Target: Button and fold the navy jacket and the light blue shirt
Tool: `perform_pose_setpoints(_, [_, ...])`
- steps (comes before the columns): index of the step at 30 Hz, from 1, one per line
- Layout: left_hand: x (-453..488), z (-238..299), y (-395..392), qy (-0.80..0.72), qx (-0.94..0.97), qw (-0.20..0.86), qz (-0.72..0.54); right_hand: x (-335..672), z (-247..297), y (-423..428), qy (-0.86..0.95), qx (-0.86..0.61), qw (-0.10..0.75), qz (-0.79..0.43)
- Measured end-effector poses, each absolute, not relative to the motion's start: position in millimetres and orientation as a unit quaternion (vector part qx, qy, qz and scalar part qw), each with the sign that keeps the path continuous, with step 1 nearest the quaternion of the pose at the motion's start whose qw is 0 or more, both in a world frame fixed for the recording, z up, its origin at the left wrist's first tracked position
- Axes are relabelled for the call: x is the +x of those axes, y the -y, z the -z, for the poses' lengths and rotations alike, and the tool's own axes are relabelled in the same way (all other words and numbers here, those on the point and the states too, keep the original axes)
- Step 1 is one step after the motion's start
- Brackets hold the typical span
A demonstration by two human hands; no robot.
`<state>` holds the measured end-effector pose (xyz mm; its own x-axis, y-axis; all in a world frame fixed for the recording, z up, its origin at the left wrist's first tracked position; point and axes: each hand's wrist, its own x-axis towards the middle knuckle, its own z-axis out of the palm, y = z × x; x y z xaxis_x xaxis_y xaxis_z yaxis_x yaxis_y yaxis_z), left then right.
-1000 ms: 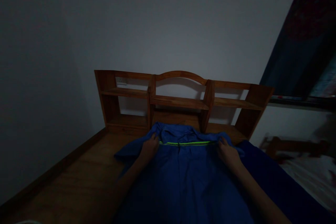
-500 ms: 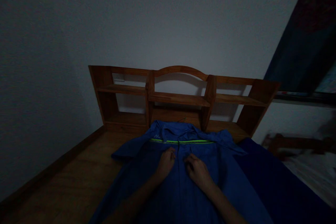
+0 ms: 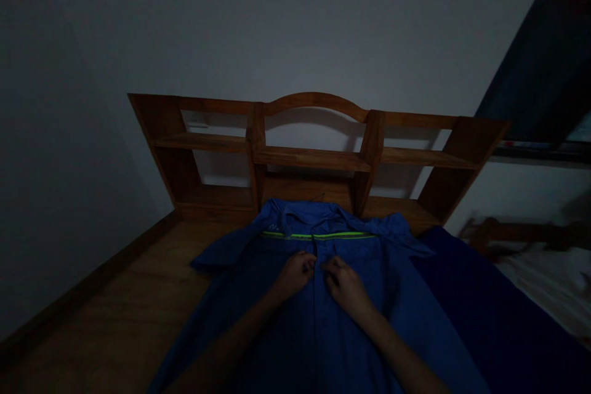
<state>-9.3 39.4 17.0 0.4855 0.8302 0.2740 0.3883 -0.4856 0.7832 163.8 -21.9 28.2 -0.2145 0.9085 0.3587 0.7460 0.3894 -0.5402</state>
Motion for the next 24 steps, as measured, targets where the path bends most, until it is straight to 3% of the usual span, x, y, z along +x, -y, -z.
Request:
perform_pose_setpoints(4, [-7,-13,-41,-0.388,0.786,0.338,-0.344,165,-23,17,0.739,-0.529,0.377,-0.18])
perform_pose_setpoints(10, [-9,-12,-38,-0.415,0.797,0.263,-0.351,169,-25,9,0.699,-0.488,0.453,-0.259])
perform_pose_setpoints(16, [-6,-29,-33,-0.417,0.744,0.373,-0.365,168,-30,7,0.713,-0.459,0.459,-0.264])
perform_pose_setpoints(24, [14,-31,-25,-0.422,0.689,0.354,-0.471,172,-37,5,0.687,-0.465,0.507,-0.237])
